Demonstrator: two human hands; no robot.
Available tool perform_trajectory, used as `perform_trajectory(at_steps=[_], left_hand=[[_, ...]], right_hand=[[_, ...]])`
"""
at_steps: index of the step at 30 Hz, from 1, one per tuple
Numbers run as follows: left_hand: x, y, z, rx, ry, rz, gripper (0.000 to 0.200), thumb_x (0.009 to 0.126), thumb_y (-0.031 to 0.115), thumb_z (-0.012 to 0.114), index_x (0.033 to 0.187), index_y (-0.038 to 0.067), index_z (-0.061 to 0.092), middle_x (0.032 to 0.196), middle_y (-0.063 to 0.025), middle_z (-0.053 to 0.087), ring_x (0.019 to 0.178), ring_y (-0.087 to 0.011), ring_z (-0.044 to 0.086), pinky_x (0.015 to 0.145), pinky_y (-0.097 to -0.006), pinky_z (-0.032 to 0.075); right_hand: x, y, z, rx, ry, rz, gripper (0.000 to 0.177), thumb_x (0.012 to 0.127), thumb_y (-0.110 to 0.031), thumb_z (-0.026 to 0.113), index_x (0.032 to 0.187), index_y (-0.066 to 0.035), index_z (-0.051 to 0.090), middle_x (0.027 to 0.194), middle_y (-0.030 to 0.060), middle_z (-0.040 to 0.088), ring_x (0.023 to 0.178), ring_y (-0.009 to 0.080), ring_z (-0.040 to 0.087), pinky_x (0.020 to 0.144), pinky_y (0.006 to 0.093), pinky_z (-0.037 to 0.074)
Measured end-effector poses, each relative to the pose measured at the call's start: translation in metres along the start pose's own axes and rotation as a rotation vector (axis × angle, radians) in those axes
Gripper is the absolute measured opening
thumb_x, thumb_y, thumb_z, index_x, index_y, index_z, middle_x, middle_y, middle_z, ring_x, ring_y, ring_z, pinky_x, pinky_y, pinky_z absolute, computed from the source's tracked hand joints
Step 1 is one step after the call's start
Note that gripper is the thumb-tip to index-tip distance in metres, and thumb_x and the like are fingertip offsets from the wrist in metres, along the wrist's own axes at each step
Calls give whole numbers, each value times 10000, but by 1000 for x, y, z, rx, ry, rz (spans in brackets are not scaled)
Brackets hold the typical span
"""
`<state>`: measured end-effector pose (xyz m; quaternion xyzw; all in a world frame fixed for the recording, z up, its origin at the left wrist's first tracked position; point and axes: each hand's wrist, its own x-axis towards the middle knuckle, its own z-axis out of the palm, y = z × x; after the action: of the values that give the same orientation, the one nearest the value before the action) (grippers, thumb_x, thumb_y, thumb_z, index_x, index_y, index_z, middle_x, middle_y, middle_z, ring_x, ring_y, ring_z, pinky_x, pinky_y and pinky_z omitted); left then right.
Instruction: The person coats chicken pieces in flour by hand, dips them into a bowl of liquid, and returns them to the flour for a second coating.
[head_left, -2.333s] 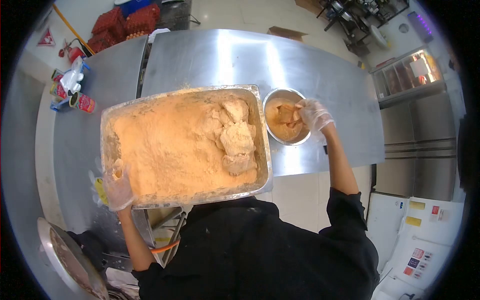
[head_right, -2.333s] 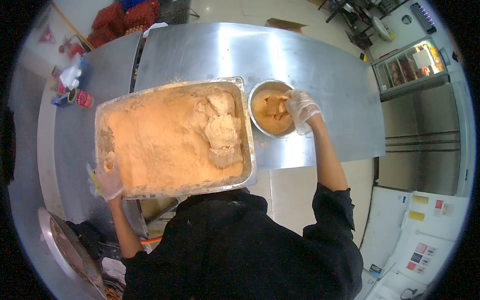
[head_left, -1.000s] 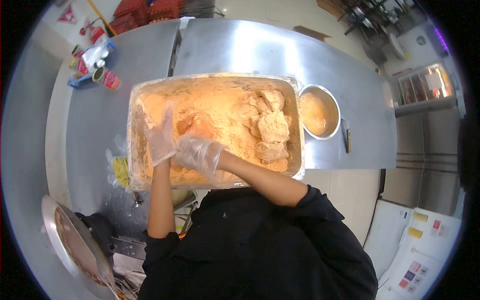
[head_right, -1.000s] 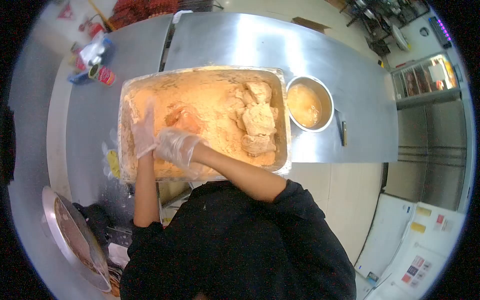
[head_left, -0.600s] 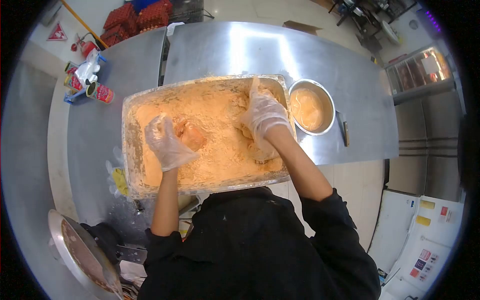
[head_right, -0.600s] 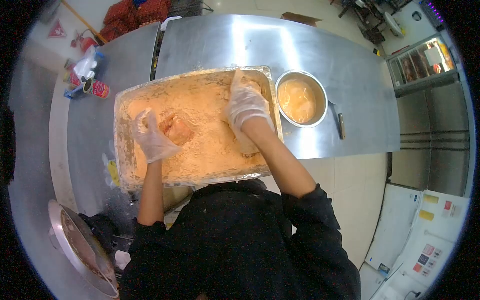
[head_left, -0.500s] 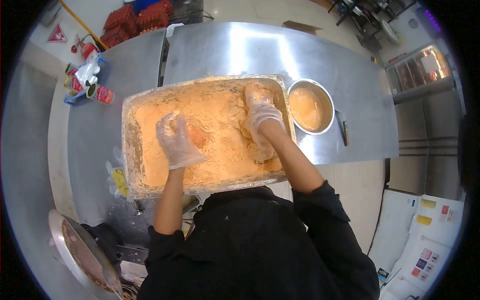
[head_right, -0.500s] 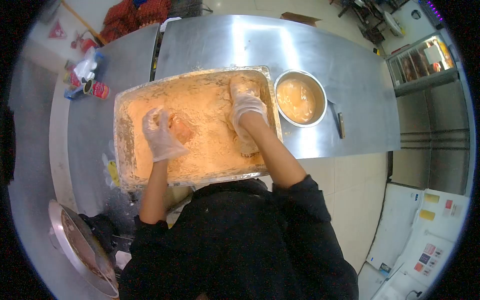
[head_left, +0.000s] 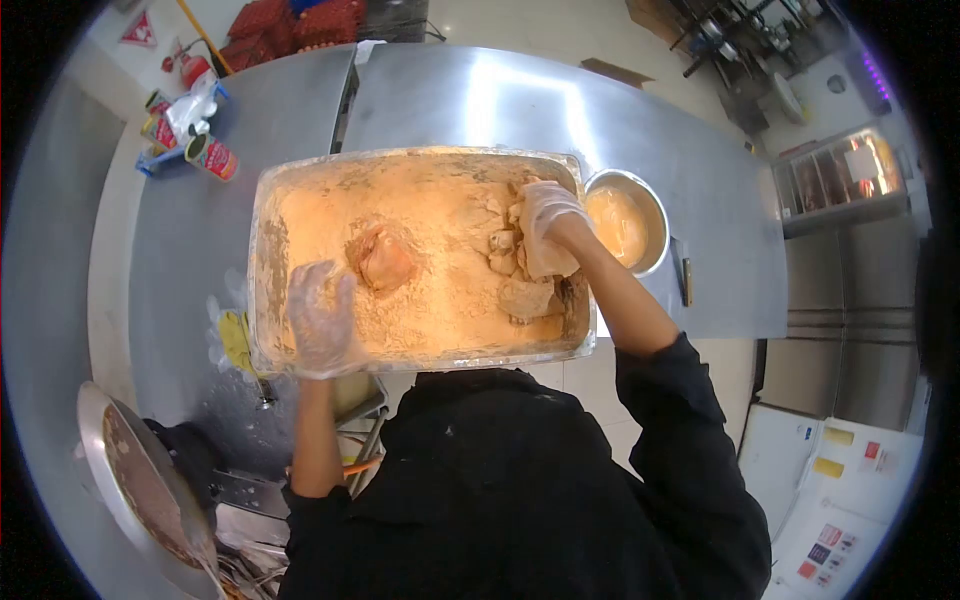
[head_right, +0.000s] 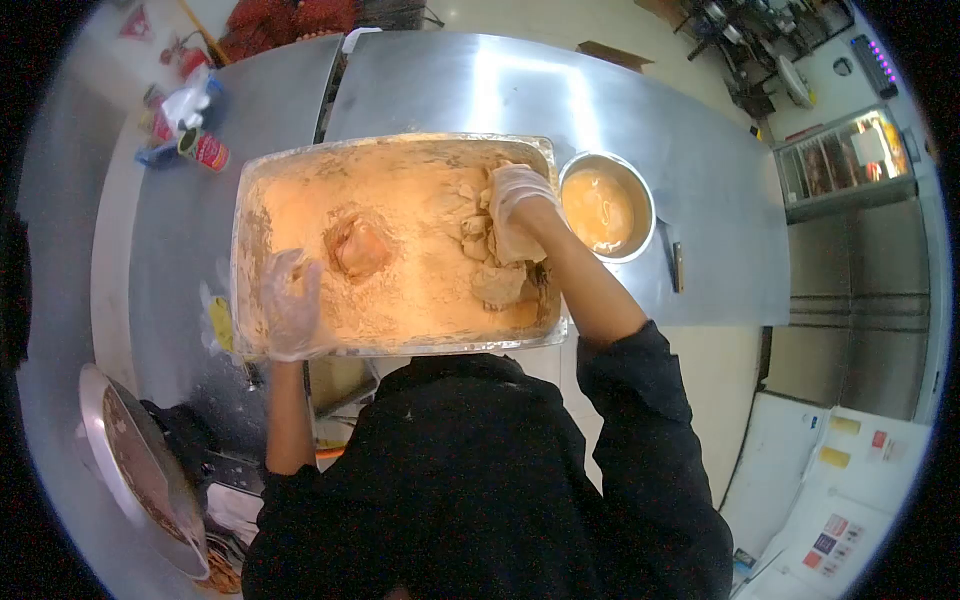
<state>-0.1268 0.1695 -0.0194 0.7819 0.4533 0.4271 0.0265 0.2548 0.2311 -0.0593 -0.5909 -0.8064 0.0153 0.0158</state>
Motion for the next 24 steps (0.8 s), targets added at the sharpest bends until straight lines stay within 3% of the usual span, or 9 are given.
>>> perform_trajectory(at_steps=[2,4,6,12,15,16,19,21,24], left_hand=[[-14,-1,-24,216,-40,130,295,828,90,682,1101,37,584,1021,-173,590,1022,-330,545,866,-428,450],[-27,-1,-39,319,-123,73,262,842,99,671,1083,32,590,1027,-171,587,1033,-336,536,880,-445,438],[-37,-2,-40,232,-118,-196,232,856,118,663,1058,25,598,1029,-166,586,1032,-344,531,896,-457,424],[-25,13,-32,170,-102,-438,177,869,144,657,975,9,616,1013,-165,595,1010,-348,533,898,-457,410],[-23,15,-29,183,-112,-450,166,862,138,667,950,6,620,1002,-167,600,1006,-348,534,903,-452,404],[-23,13,-28,182,-110,-456,163,859,135,672,943,6,621,999,-167,602,1005,-347,534,906,-450,402],[-27,9,-25,86,-81,-535,174,857,150,685,933,5,626,1002,-163,604,1019,-348,530,930,-447,396],[-32,5,-24,153,-71,-496,181,852,152,696,935,8,625,1007,-168,602,1031,-346,528,933,-446,401],[-35,4,-23,261,-30,-417,184,854,160,699,929,10,621,1009,-178,598,1050,-345,524,936,-445,407]], right_hand=[[-1,17,15,-498,-170,-128,174,660,-58,596,795,32,660,835,189,656,793,290,630,710,364,512],[6,1,-41,198,-296,217,193,728,-34,575,894,-6,669,977,152,665,858,258,619,744,379,501],[-8,17,-55,67,-237,25,186,787,-20,556,925,-40,679,1012,114,674,841,224,635,736,361,512],[-28,22,-122,1714,78,781,394,838,68,597,1215,-46,599,1085,92,654,974,185,652,879,253,563],[-32,13,-128,1619,69,730,378,828,70,595,1185,-55,617,1069,101,656,922,201,653,838,311,574],[-29,3,-115,1615,157,715,229,801,45,594,991,-58,669,926,72,687,726,157,648,674,276,565],[-30,23,-44,529,129,223,212,798,-46,593,997,-66,664,851,92,689,683,211,645,690,369,547],[-27,21,-37,338,207,64,210,798,-62,602,1000,-56,661,833,85,692,678,213,644,694,386,538],[-25,13,-58,878,313,187,211,803,-28,631,1011,-40,661,864,50,691,715,162,640,685,335,532]])
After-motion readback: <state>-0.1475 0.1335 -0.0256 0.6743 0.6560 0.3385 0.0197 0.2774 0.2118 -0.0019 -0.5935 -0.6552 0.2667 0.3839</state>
